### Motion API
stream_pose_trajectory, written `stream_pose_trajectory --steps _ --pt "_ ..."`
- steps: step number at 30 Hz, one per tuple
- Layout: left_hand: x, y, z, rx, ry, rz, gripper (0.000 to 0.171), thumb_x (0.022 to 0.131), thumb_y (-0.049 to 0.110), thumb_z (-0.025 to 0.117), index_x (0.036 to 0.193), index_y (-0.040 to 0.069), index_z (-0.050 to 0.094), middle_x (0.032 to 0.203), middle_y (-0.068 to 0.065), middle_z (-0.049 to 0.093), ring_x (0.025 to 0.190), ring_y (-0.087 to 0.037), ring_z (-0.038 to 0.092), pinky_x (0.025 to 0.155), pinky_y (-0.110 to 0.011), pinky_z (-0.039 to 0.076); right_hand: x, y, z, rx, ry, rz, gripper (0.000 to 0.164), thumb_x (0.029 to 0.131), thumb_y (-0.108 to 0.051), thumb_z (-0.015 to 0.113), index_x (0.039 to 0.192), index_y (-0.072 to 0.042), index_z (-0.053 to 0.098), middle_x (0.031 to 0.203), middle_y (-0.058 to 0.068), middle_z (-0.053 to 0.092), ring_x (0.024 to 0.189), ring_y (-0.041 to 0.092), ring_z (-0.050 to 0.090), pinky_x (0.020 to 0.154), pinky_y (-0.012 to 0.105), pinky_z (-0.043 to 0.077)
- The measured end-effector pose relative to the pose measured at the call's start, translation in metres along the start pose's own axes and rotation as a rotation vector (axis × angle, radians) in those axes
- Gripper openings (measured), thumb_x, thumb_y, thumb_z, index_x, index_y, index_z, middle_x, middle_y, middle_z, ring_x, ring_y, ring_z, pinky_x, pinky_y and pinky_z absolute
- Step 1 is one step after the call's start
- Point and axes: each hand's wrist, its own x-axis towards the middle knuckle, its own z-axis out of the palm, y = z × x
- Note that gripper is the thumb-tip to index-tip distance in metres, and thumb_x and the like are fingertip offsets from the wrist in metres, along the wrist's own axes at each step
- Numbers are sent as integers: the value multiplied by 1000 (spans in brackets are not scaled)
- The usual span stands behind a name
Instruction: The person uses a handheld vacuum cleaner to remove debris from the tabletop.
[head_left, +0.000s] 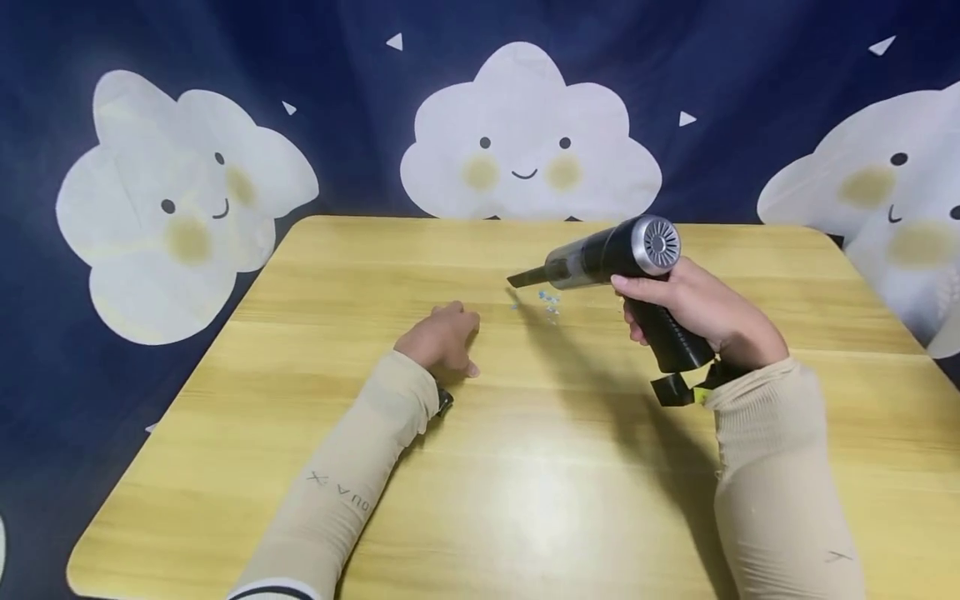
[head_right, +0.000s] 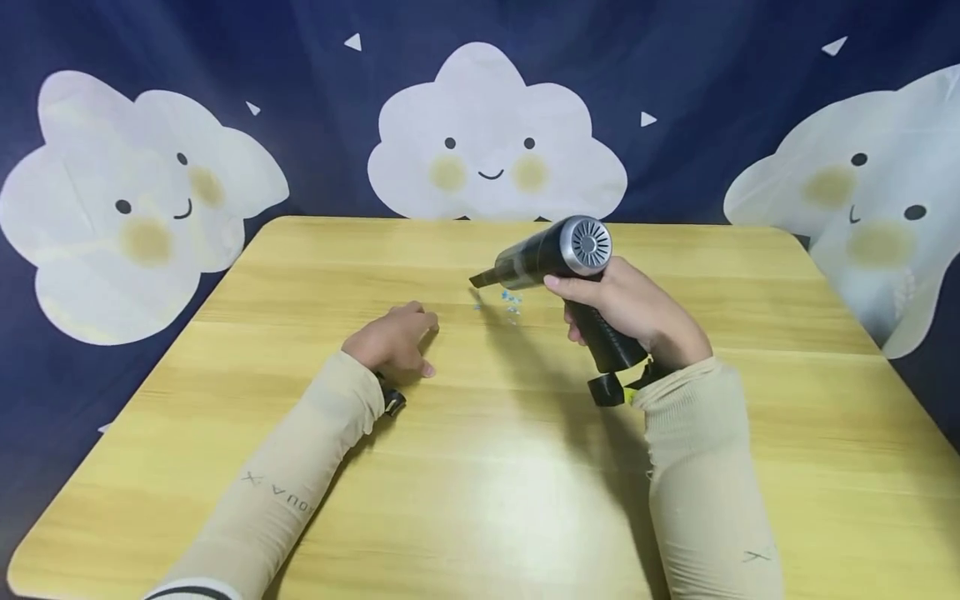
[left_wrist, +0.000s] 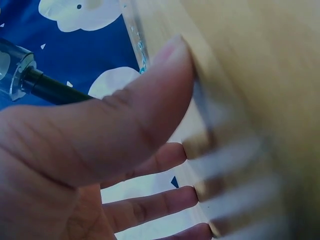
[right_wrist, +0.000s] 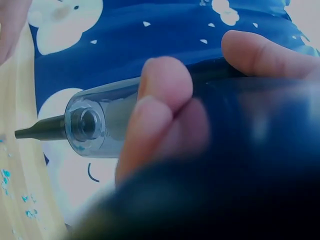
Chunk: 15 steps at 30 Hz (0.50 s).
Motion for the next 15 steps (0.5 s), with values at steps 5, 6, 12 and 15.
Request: stream_pose_trajectory --steps 5,6,12,15 --pt "-1 2 -4 -31 -20 2 56 76 33 80 120 12 53 127 -11 46 114 -30 43 88 -45 48 0 3 -2 -23 -7 23 40 96 -29 56 121 -1 43 72 13 55 58 24 57 58 38 53" --pt "-2 2 -5 -39 -25 12 57 77 34 79 122 12 52 129 -12 47 116 -30 44 91 -45 47 0 5 -1 -15 -6 32 39 96 -29 56 121 -2 43 72 13 54 58 24 57 58 39 53" --pt "-27 1 -35 -153 142 291 50 87 31 70 126 4 52 125 -15 57 113 -30 53 97 -45 46 3 9 0 -26 -35 -5 40 97 -29 55 121 -1 41 73 14 54 58 25 58 58 39 54" --pt "-55 5 -58 -284 334 510 33 86 24 70 112 4 61 113 -12 64 99 -27 61 84 -43 53 4 6 0 -43 -40 -40 41 97 -30 55 120 0 41 73 15 54 57 26 58 57 39 54"
